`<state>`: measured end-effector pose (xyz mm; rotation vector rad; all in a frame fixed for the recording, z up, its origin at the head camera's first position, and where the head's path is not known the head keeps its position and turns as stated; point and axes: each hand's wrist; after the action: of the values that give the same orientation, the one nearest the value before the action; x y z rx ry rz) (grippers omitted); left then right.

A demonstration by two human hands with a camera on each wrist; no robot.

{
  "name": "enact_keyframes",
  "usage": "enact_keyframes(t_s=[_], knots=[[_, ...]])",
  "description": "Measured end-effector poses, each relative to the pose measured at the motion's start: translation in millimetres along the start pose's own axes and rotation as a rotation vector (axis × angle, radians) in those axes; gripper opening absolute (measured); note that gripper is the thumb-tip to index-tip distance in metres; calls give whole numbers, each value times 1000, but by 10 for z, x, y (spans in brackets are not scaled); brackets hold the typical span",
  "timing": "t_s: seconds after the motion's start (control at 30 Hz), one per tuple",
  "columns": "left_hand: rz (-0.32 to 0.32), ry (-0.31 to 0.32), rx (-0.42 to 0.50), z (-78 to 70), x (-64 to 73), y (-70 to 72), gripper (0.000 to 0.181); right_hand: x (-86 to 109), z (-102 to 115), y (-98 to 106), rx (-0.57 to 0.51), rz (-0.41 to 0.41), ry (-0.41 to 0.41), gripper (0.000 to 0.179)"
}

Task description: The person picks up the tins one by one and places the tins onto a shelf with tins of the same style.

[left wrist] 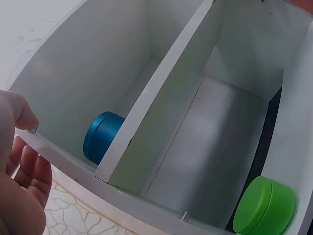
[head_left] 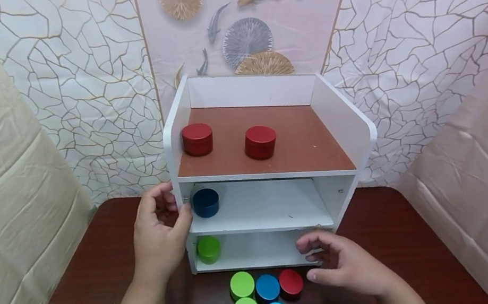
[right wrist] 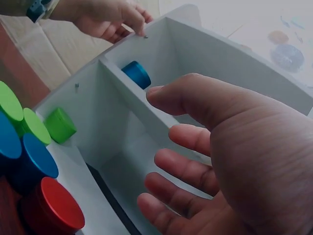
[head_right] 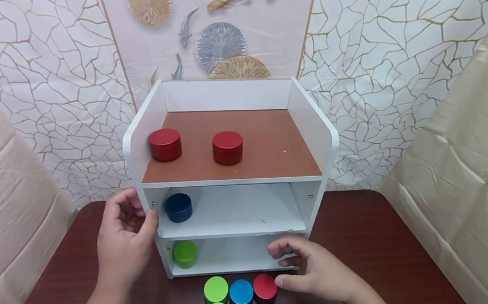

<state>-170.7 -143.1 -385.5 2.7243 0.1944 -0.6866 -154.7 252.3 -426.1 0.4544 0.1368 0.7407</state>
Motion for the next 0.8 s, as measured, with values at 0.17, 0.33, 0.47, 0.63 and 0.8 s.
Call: enact_keyframes(t_s=[0.17,0.33,0.47,0.63,0.8], knots=[[-1,2,3,-4,3,-4,49,-35,-93,-24,-24,11,-51,57],[2,2,4,-7,7,-5,50,-87,-173,-64,-46,32,-73,61],[4,3,4,-9,9,-3,50,-114,-226,-90,-62,35,-96,62],[4,7,2,-7,9,0,50,-132,-298,-112,-59,43,-114,63],[-1,3,-2,-1,2,0,50,-145,-343,-121,-57,47,-126,64]])
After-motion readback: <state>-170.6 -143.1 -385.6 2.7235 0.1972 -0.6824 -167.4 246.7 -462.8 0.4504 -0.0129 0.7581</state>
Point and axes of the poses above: each hand's wrist, its own x-axis away from the middle knuckle, its own y-axis out of the back of the hand, z = x × y, and after that the axes turned 12 degrees about z, right-handed
